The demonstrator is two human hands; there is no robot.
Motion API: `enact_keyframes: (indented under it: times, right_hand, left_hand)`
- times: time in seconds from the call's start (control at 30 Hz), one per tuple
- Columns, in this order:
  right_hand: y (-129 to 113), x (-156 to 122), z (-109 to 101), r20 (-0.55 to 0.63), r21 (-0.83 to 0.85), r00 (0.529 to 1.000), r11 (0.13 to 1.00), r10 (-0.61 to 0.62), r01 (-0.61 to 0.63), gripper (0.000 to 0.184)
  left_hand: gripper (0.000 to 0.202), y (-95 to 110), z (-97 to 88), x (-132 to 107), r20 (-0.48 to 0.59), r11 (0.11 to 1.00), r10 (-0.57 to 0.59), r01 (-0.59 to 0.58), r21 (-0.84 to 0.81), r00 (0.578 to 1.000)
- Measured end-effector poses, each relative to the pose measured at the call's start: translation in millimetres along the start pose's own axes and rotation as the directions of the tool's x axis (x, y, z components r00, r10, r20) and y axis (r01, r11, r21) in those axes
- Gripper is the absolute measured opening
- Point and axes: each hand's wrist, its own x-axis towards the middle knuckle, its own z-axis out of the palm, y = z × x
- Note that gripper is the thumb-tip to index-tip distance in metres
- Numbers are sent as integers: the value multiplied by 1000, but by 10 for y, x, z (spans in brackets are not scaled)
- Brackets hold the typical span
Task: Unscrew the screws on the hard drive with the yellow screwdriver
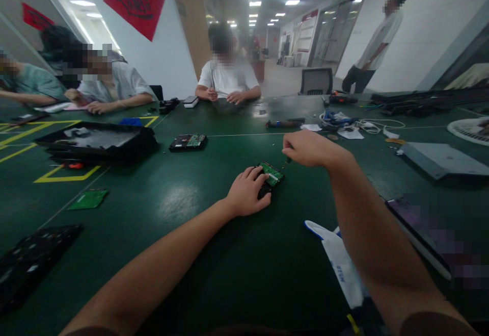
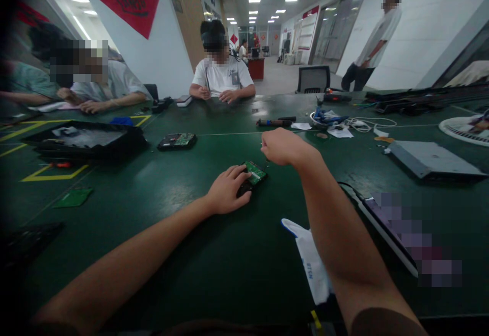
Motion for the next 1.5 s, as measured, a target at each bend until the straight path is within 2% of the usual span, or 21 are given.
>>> enact_keyframes:
  times: [0.1, 0.27, 0.43, 0.57, 0.63, 0.73, 0.93, 1.0, 1.1, 1.3, 1.43, 1.5]
  right_hand:
    - [33, 20, 24, 9, 7, 1000, 1000, -2, 2, 21]
    - [40, 37, 43, -2, 61, 995, 994, -95, 95, 19]
    - [65, 48, 66, -19, 10, 1000, 1000, -11, 11, 22]
    - [96, 48, 69, -10, 89, 995, 991, -103, 103, 19]
    - [83, 45, 62, -13, 86, 997, 993, -78, 79, 18]
    - [57, 44, 55, -22, 34, 999, 999, 26, -25, 25]
    - [60, 33, 39, -11, 97, 996, 991, -92, 92, 20]
    - [51, 26, 31, -16, 65, 999, 997, -39, 40, 18]
    - [48, 26, 35, -16, 6, 1000, 1000, 26, -26, 24]
    - [76, 42, 61, -19, 95, 991, 987, -129, 131, 21]
    - [38, 39, 59, -43, 17, 999, 1000, -7, 8, 24]
    - [35, 39, 61, -30, 16, 1000, 1000, 8, -8, 25]
  left_hand:
    - [61, 2, 3, 0, -7, 1000, 4, -4, 0, 1000]
    - [61, 8, -1, -7, -11, 1000, 5, -5, 7, 1000]
    - [61, 4, -8, -10, 3, 1000, 1, -1, 7, 1000]
    - [61, 8, -19, -9, 4, 1000, -1, 1, -1, 1000]
    - [61, 12, -22, -10, 6, 1000, -2, 2, -10, 1000]
    - [61, 11, -22, -12, 9, 1000, -6, 6, -23, 1000]
    - [61, 5, -13, -7, 10, 999, -5, 5, -31, 1000]
    - [61, 5, -9, -5, 5, 1000, -2, 2, -25, 1000]
    - [61, 5, -3, -6, -2, 1000, 0, 0, -16, 1000]
    - [60, -1, 3, -10, 3, 1000, -3, 3, -12, 1000]
    - [61, -4, 5, -10, 6, 1000, -5, 5, -16, 1000]
    - [61, -1, 4, -9, 6, 1000, -9, 9, -20, 1000]
